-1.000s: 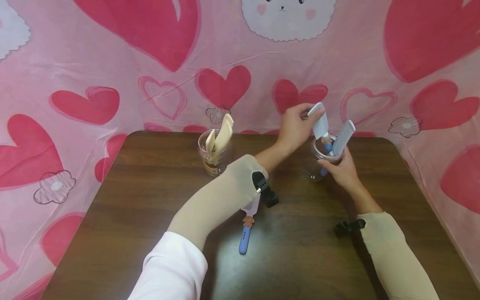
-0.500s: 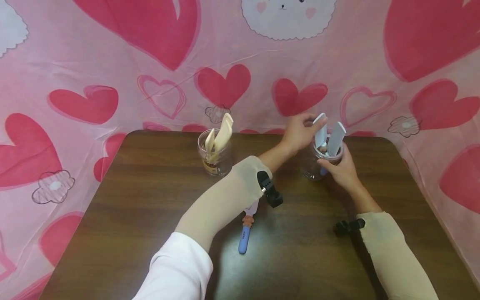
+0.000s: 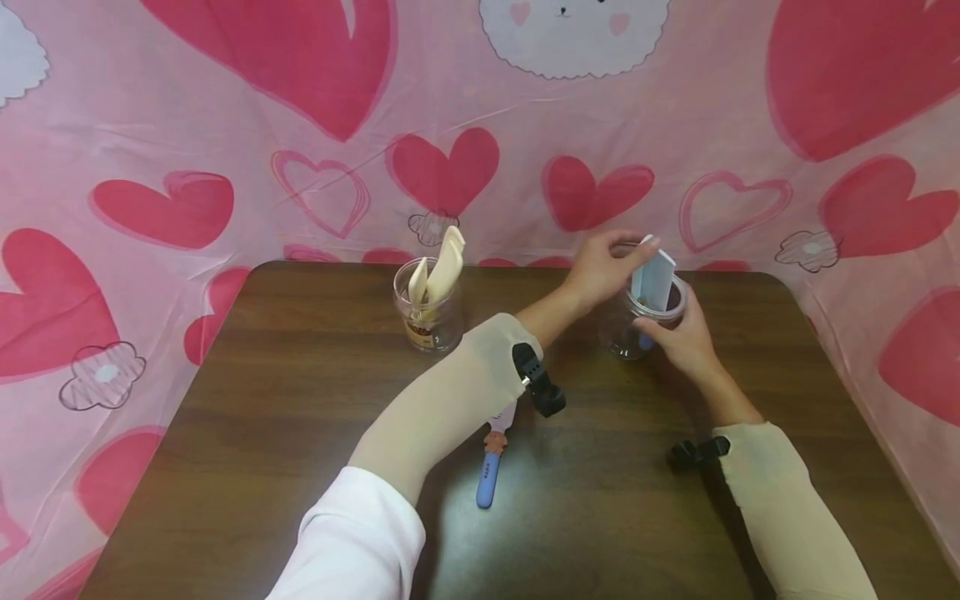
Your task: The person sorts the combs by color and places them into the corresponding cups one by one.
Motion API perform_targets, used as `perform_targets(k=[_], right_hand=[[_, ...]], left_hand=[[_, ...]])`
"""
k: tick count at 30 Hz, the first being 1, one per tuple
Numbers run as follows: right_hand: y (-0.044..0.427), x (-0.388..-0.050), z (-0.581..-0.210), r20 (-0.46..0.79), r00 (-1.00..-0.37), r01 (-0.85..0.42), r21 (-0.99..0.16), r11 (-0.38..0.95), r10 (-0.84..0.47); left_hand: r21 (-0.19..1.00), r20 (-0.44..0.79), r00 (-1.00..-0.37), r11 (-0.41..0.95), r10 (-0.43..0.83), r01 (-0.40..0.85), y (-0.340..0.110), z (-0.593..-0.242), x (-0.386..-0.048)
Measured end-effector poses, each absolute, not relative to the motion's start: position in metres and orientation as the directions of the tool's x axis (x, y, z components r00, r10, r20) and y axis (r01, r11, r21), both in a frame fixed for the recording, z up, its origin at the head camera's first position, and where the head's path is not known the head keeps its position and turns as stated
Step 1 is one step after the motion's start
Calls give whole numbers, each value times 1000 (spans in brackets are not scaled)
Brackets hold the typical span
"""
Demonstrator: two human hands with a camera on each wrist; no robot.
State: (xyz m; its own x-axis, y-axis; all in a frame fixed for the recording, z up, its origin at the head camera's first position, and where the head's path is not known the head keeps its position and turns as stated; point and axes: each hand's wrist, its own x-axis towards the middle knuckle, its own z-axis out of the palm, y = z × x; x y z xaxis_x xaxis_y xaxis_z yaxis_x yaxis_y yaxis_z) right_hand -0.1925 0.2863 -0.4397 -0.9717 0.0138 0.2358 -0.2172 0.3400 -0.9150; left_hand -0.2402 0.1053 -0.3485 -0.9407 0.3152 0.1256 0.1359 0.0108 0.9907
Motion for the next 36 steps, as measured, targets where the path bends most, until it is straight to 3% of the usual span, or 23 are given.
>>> perform_targets(k=[8,12,15,21,36], right_hand=[[276,-180,-421,252,-968,-235,-913,333,8],[281,-184,-428,235,-972,-216,-916,337,15],[281,-183,-427,230,-973,-212,-919,332,16],[279,-179,-421,231,-973,-214,-918,332,12],[290,-191,-441,202,-979,-179,-919,352,29]], left_hand=[[985,135,-932,59,337,164,94,-347,-242],[962,150,-911,155,384,224,81,-346,-244],[919,172,-879,248,444,305,69,-345,-244],[869,198,-794,272,574,413,48,-349,-237],[728,19,-642,430,767,534,-23,-382,-211]])
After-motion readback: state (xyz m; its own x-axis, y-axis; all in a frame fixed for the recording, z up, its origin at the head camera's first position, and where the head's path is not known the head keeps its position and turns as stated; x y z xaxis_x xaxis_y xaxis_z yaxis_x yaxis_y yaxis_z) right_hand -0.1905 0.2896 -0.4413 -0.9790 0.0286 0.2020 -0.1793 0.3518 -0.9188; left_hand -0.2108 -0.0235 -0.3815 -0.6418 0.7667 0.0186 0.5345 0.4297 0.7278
